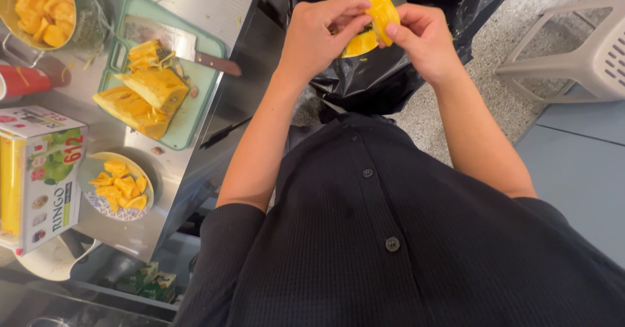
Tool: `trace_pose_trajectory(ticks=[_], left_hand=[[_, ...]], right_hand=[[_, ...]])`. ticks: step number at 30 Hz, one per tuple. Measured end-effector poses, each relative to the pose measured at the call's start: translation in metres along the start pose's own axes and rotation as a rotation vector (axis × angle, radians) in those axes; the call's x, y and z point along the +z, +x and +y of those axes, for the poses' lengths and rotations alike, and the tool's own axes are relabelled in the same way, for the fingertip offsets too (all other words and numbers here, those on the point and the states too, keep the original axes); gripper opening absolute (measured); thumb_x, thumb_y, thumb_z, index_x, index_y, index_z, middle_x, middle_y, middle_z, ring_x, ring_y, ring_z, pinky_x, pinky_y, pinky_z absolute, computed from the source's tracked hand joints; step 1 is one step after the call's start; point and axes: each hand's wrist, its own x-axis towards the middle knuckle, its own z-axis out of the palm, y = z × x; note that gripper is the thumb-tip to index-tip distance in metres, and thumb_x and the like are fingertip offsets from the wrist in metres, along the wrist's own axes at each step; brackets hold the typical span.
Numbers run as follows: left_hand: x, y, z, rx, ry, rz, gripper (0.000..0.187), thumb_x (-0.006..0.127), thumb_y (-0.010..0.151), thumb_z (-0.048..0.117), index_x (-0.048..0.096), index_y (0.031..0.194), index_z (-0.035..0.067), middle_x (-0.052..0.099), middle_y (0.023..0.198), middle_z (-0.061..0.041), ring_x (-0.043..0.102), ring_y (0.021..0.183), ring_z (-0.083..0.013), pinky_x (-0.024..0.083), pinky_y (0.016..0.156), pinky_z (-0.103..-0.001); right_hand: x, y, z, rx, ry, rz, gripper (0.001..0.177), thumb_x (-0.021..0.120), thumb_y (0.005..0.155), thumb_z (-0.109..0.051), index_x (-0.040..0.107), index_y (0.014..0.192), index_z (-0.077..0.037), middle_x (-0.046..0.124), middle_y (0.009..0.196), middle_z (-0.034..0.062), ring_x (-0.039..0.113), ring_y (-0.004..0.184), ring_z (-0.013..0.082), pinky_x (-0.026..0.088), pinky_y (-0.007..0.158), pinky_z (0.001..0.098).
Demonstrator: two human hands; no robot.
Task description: Removing pods and cleaning a jackfruit for preparation.
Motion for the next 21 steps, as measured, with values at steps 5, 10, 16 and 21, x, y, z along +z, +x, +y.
trace_pose_trajectory(ticks=[5, 10, 16, 21], left_hand=[[0.007, 0.006, 0.006, 0.019, 0.088, 0.032, 0.012, 0.080, 0.095, 0.008, 0.074, 0.106, 0.004, 0.078, 0.088, -0.006, 0.076, 0.070, -0.0114, 0.058, 0.065, -0.023], [0.009, 0.008, 0.008, 0.015, 0.048, -0.011, 0.010, 0.077, 0.096, 0.007, 0.075, 0.106, 0.004, 0.078, 0.088, -0.005, 0.077, 0.071, -0.0124, 0.058, 0.064, -0.023], [0.010, 0.007, 0.007, 0.157, 0.170, -0.049, 0.011, 0.075, 0.098, 0.006, 0.072, 0.108, 0.003, 0.076, 0.100, -0.009, 0.075, 0.084, -0.0188, 0.059, 0.073, -0.027], [0.006, 0.004, 0.012, 0.055, 0.086, -0.052, 0.010, 0.071, 0.099, 0.002, 0.069, 0.108, 0.002, 0.073, 0.093, -0.007, 0.075, 0.082, -0.0165, 0.058, 0.073, -0.027]], right_hand=[[-0.005, -0.004, 0.003, -0.026, 0.090, 0.024, 0.014, 0.068, 0.110, -0.012, 0.068, 0.114, 0.002, 0.073, 0.107, 0.0076, 0.068, 0.098, 0.0137, 0.054, 0.095, 0.0278], [-0.008, -0.004, -0.001, 0.012, 0.245, -0.005, 0.017, 0.067, 0.104, -0.012, 0.069, 0.116, -0.001, 0.074, 0.108, 0.0059, 0.071, 0.099, 0.0129, 0.056, 0.095, 0.0270], [-0.005, -0.002, -0.005, 0.004, 0.038, 0.013, 0.015, 0.069, 0.107, -0.009, 0.068, 0.118, 0.002, 0.073, 0.113, 0.0041, 0.068, 0.102, 0.0090, 0.054, 0.096, 0.0237], [-0.005, 0.000, 0.011, -0.098, 0.278, 0.139, 0.015, 0.067, 0.111, -0.011, 0.069, 0.120, 0.000, 0.072, 0.113, 0.0043, 0.067, 0.105, 0.0102, 0.052, 0.095, 0.0236]])
